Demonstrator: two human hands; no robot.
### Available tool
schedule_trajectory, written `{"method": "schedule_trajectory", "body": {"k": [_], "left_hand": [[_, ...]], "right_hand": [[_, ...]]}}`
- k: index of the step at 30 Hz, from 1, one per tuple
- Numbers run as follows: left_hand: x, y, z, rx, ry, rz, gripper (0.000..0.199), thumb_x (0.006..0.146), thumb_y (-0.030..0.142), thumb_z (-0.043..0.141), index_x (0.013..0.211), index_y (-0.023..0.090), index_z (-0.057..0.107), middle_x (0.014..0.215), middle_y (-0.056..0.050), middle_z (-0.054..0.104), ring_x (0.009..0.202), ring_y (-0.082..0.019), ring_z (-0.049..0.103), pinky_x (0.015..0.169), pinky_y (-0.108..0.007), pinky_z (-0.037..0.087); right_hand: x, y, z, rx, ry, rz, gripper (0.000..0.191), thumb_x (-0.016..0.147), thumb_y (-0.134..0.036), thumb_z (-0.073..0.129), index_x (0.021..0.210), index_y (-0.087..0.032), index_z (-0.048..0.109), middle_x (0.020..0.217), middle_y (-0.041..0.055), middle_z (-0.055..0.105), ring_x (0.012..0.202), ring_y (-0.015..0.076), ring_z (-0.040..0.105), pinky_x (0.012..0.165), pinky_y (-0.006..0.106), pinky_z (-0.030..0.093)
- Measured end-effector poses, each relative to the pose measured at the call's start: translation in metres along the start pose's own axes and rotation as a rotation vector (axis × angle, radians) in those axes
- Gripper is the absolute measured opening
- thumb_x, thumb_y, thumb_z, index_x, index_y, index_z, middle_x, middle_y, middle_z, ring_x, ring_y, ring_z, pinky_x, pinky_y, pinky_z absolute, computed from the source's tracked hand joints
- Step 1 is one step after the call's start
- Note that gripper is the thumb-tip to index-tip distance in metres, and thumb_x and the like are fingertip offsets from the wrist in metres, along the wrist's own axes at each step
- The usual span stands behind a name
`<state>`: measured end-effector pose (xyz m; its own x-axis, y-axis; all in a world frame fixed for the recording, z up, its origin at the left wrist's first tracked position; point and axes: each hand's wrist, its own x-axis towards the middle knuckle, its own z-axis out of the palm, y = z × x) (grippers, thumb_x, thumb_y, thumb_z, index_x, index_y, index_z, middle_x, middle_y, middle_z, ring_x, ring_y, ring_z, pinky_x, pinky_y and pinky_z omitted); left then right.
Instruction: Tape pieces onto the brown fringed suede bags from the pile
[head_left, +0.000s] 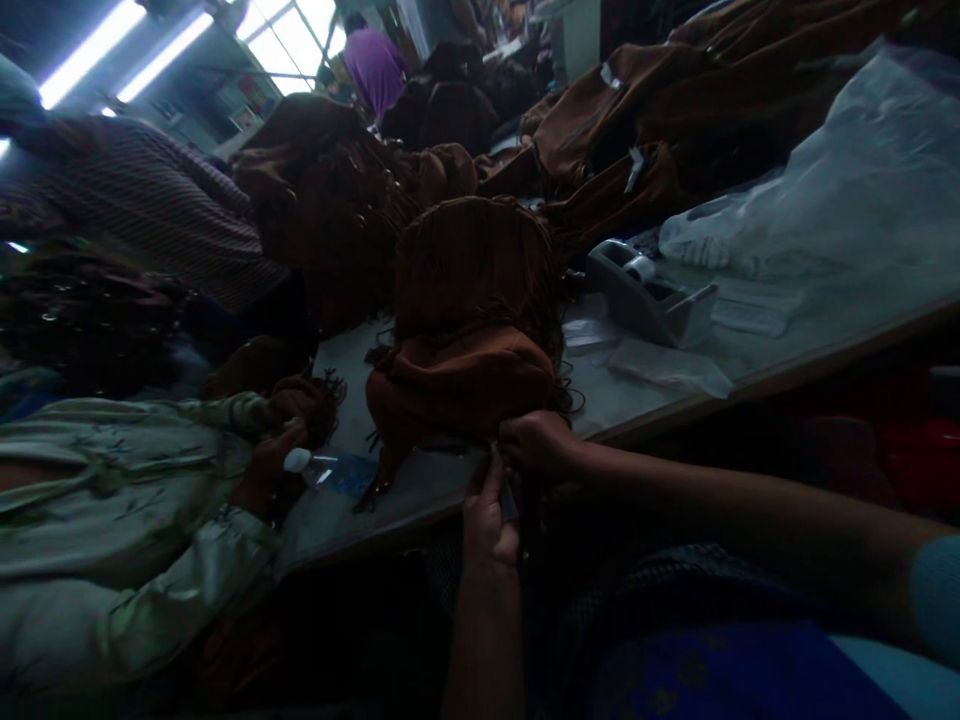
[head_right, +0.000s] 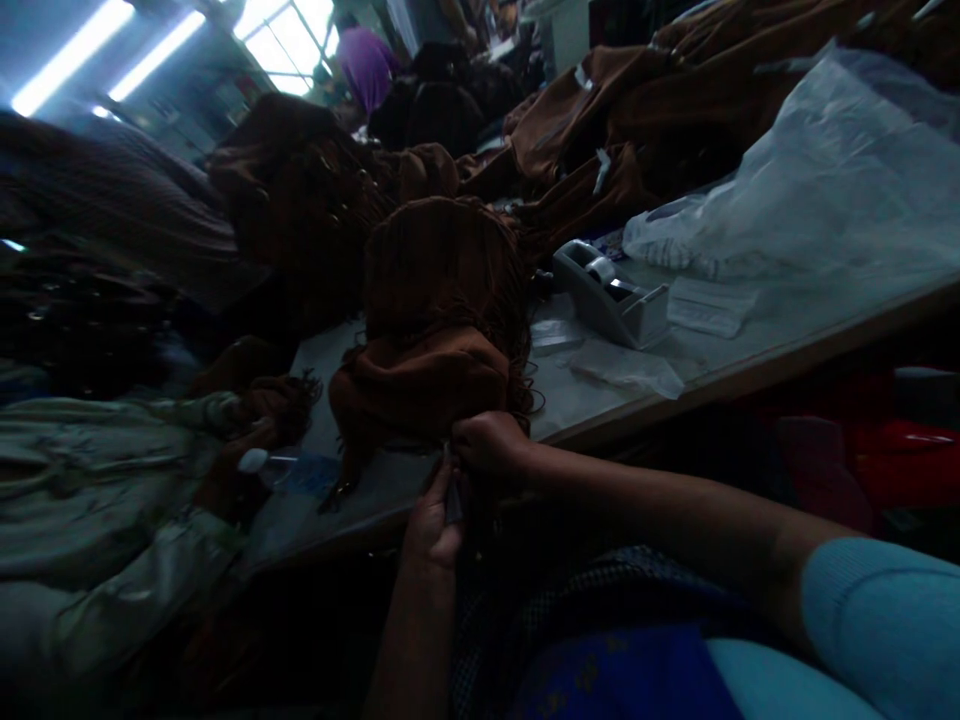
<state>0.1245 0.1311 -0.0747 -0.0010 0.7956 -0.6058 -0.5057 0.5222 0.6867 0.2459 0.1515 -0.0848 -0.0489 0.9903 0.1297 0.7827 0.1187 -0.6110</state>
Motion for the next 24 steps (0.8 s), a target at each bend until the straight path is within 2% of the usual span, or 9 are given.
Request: {"method": "schedule_trajectory", "body": {"k": [4,10,13,17,20,24], "left_hand": [[0.001,-0.008,-0.002,-0.021,-0.014,0.029,0.012,0.071,0.008,0.063,0.081,0.015,0.064,0.076,-0.003,0.067,0.066,-0.01,0.063,0.065,-0.02,0.049],[-0.001,-0.017,0.005,0.028,0.041,0.144,0.025,0.066,0.012,0.068,0.089,0.021,0.061,0.076,-0.001,0.067,0.068,-0.013,0.063,0.066,-0.024,0.048],[-0.003,-0.018,0.008,0.07,0.031,0.181,0.025,0.065,0.016,0.069,0.088,0.019,0.06,0.072,-0.001,0.066,0.064,-0.012,0.061,0.063,-0.023,0.047],[-0.004,-0.019,0.008,0.057,0.002,0.222,0.029,0.061,0.016,0.072,0.088,0.02,0.061,0.083,0.0,0.065,0.069,-0.009,0.06,0.067,-0.022,0.046],[-0.004,-0.02,0.007,0.079,-0.021,0.25,0.031,0.059,0.017,0.073,0.087,0.019,0.061,0.088,0.0,0.063,0.071,-0.008,0.059,0.067,-0.022,0.045],[-0.002,-0.022,0.007,0.088,-0.032,0.255,0.032,0.057,0.019,0.073,0.086,0.018,0.062,0.081,0.001,0.063,0.065,-0.007,0.057,0.064,-0.021,0.043]], "right_hand": [[-0.002,0.005,0.0,-0.027,-0.021,-0.047,0.021,0.078,-0.032,0.05,0.078,-0.017,0.065,0.07,0.0046,0.065,0.058,0.0128,0.053,0.05,0.024,0.021],[-0.007,0.013,-0.023,0.204,-0.09,-0.134,0.015,0.078,-0.025,0.052,0.087,-0.018,0.062,0.075,0.0012,0.064,0.064,0.0104,0.053,0.053,0.02,0.026],[-0.002,0.004,-0.041,0.155,-0.084,-0.28,0.021,0.082,-0.022,0.049,0.097,-0.02,0.061,0.085,0.0015,0.062,0.069,0.0105,0.053,0.054,0.02,0.027],[0.019,-0.016,-0.062,-0.101,-0.256,-0.543,0.035,0.08,-0.019,0.05,0.114,-0.03,0.057,0.093,0.0008,0.058,0.066,0.0094,0.048,0.05,0.021,0.023],[0.036,-0.03,-0.066,-0.242,-0.411,-0.598,0.031,0.077,-0.018,0.053,0.105,-0.028,0.062,0.09,0.0004,0.057,0.063,0.0095,0.044,0.048,0.023,0.021],[0.048,-0.04,-0.063,-0.186,-0.562,-0.432,0.009,0.072,-0.016,0.056,0.078,-0.017,0.063,0.077,0.0005,0.058,0.059,0.0088,0.042,0.049,0.024,0.021]]}}
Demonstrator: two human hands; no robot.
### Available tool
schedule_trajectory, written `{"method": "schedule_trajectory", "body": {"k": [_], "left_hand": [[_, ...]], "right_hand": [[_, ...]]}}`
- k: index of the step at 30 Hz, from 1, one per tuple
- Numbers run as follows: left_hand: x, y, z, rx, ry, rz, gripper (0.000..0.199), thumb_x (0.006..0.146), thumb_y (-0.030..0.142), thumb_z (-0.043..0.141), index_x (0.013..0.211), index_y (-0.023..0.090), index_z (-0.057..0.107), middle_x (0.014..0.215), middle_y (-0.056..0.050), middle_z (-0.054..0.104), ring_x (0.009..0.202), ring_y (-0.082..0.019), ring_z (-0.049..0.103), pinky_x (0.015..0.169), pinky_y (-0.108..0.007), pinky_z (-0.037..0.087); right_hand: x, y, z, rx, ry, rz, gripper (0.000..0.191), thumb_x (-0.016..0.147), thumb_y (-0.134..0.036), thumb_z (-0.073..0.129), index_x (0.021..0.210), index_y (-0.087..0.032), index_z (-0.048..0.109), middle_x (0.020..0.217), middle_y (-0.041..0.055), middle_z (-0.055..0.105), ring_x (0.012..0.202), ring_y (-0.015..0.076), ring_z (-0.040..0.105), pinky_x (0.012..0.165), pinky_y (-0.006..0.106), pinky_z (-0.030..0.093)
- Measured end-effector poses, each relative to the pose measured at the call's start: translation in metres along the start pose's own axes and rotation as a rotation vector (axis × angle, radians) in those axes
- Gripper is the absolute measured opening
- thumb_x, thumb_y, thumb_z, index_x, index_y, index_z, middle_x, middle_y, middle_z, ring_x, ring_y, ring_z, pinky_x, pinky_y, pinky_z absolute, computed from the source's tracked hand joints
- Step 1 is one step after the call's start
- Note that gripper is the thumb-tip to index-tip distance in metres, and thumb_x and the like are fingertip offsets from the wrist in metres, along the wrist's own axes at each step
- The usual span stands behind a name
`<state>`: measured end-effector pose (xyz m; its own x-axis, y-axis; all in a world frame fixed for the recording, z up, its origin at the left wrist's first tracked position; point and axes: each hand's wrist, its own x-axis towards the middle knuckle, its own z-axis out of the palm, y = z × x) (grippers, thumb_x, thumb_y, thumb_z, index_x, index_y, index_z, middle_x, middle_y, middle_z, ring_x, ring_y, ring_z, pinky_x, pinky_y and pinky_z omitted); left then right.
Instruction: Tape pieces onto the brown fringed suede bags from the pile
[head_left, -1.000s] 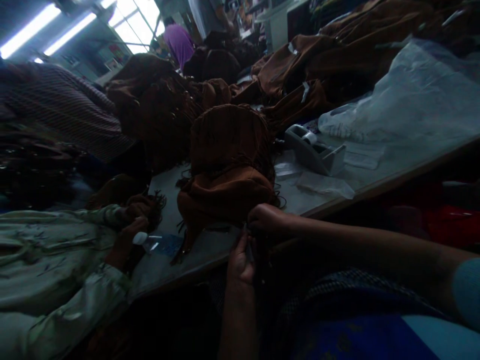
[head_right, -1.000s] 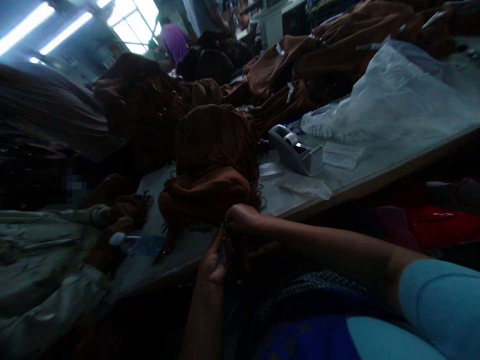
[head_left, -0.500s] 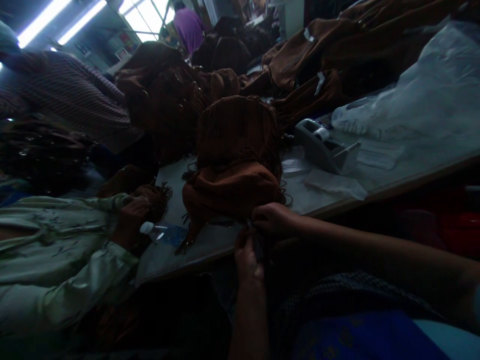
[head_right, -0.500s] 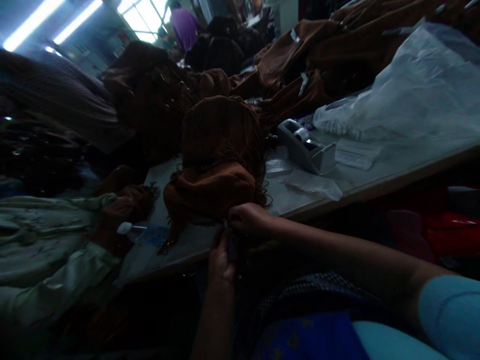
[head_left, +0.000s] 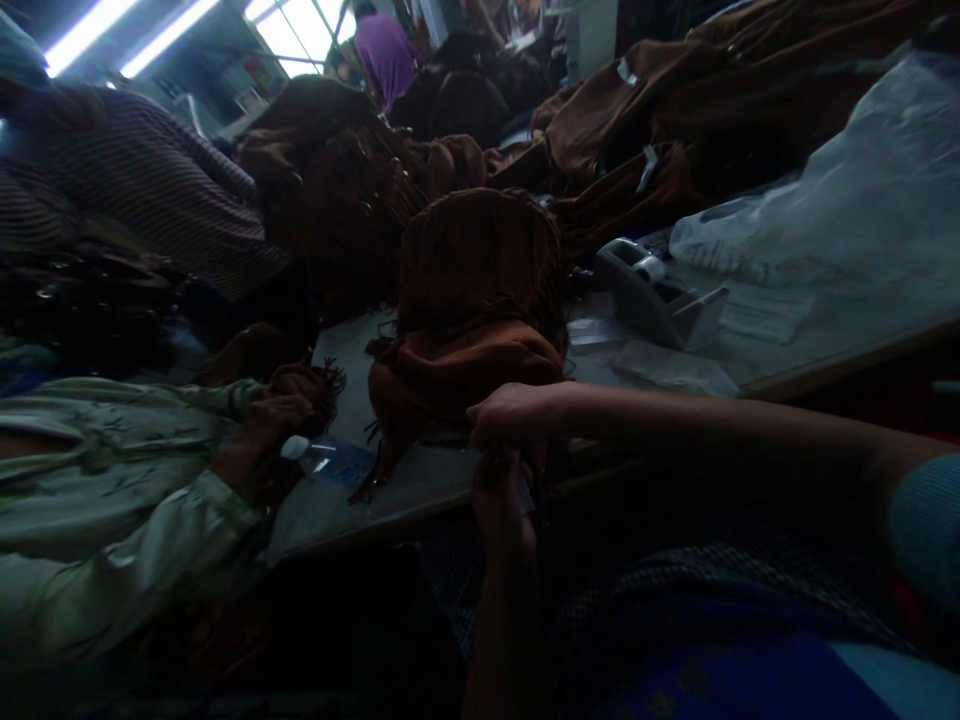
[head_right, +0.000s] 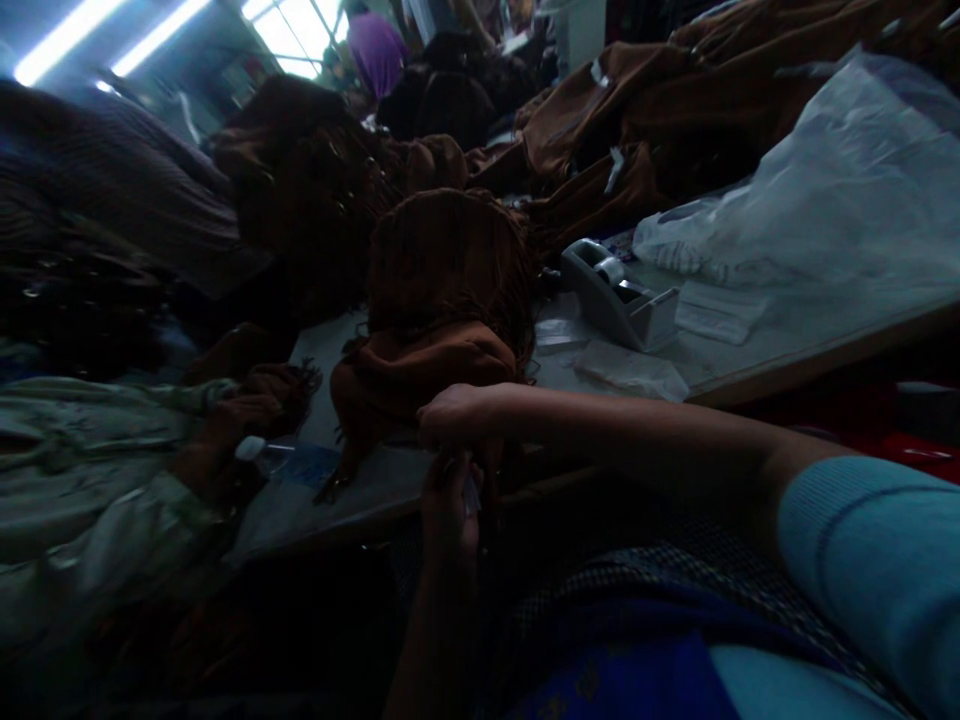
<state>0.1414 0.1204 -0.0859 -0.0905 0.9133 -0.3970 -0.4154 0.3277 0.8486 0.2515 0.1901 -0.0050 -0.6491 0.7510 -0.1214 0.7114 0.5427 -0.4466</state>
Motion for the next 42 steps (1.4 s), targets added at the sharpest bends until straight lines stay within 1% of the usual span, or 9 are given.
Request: {"method": "schedule_trajectory", "body": {"k": [5,12,19,24,28,32,37,40,42], "left_hand": [[0.005,0.0,-0.004,-0.004,-0.009,-0.032,0.027,0.06,0.017,0.072,0.085,0.019,0.062,0.077,0.001,0.064,0.064,-0.007,0.058,0.063,-0.021,0.044],[0.008,0.013,-0.003,-0.101,0.004,-0.204,0.014,0.068,0.007,0.065,0.078,0.016,0.062,0.077,-0.002,0.065,0.065,-0.008,0.061,0.063,-0.017,0.047],[0.002,0.021,0.01,-0.3,-0.011,-0.418,0.023,0.084,0.008,0.043,0.074,0.014,0.063,0.072,-0.002,0.065,0.066,-0.005,0.06,0.063,-0.013,0.048],[0.005,0.013,0.0,-0.194,0.007,-0.28,0.007,0.074,0.01,0.061,0.075,0.017,0.063,0.071,0.002,0.064,0.063,-0.005,0.059,0.063,-0.015,0.048],[0.006,0.008,-0.009,-0.042,-0.041,-0.164,0.026,0.06,0.015,0.074,0.083,0.019,0.062,0.075,0.001,0.065,0.068,-0.01,0.061,0.064,-0.019,0.048],[0.003,0.012,-0.011,0.022,-0.071,-0.175,0.029,0.06,0.02,0.075,0.084,0.018,0.06,0.075,0.0,0.065,0.067,-0.012,0.061,0.063,-0.021,0.048],[0.0,0.022,-0.006,-0.029,-0.095,-0.259,0.021,0.065,0.016,0.07,0.083,0.018,0.06,0.076,0.0,0.065,0.067,-0.011,0.062,0.062,-0.019,0.049],[0.001,0.021,-0.003,-0.14,-0.07,-0.377,0.006,0.071,0.013,0.064,0.075,0.016,0.061,0.071,0.0,0.064,0.064,-0.007,0.061,0.062,-0.016,0.048],[0.002,0.018,-0.005,-0.129,-0.11,-0.351,0.006,0.071,0.016,0.065,0.076,0.016,0.062,0.073,-0.001,0.065,0.066,-0.008,0.061,0.064,-0.016,0.048]], "right_hand": [[-0.006,0.002,0.001,0.279,0.032,0.155,0.014,0.079,-0.024,0.046,0.078,-0.016,0.057,0.063,-0.002,0.052,0.053,0.0076,0.04,0.05,0.022,0.025],[-0.028,0.029,0.027,0.14,0.323,-0.193,0.018,0.083,-0.021,0.044,0.079,-0.017,0.061,0.085,-0.0007,0.054,0.068,0.0081,0.045,0.055,0.021,0.028],[-0.042,0.053,0.073,-0.189,0.561,-0.335,0.023,0.087,-0.024,0.045,0.104,-0.02,0.061,0.096,0.0058,0.059,0.084,0.0139,0.049,0.07,0.026,0.036],[-0.055,0.05,0.089,-0.161,0.697,-0.334,0.02,0.085,-0.027,0.05,0.1,-0.02,0.062,0.097,0.0068,0.062,0.09,0.0164,0.051,0.078,0.031,0.037],[-0.051,0.04,0.082,0.029,0.856,-0.189,0.02,0.088,-0.024,0.045,0.093,-0.017,0.063,0.091,0.0067,0.062,0.083,0.0134,0.052,0.074,0.027,0.037],[-0.041,0.038,0.063,-0.133,0.722,-0.228,0.022,0.088,-0.028,0.046,0.103,-0.025,0.062,0.088,0.002,0.061,0.076,0.0131,0.049,0.063,0.026,0.033],[-0.035,0.038,0.047,-0.396,0.507,-0.349,0.02,0.089,-0.026,0.043,0.092,-0.022,0.063,0.09,0.0019,0.06,0.077,0.014,0.045,0.054,0.025,0.026],[-0.036,0.039,0.051,-0.423,0.505,-0.367,0.021,0.09,-0.025,0.042,0.09,-0.02,0.062,0.09,0.0031,0.06,0.078,0.0146,0.045,0.055,0.025,0.029],[-0.04,0.039,0.058,-0.336,0.575,-0.359,0.02,0.089,-0.026,0.043,0.096,-0.02,0.061,0.095,0.0045,0.06,0.082,0.015,0.047,0.06,0.026,0.034]]}}
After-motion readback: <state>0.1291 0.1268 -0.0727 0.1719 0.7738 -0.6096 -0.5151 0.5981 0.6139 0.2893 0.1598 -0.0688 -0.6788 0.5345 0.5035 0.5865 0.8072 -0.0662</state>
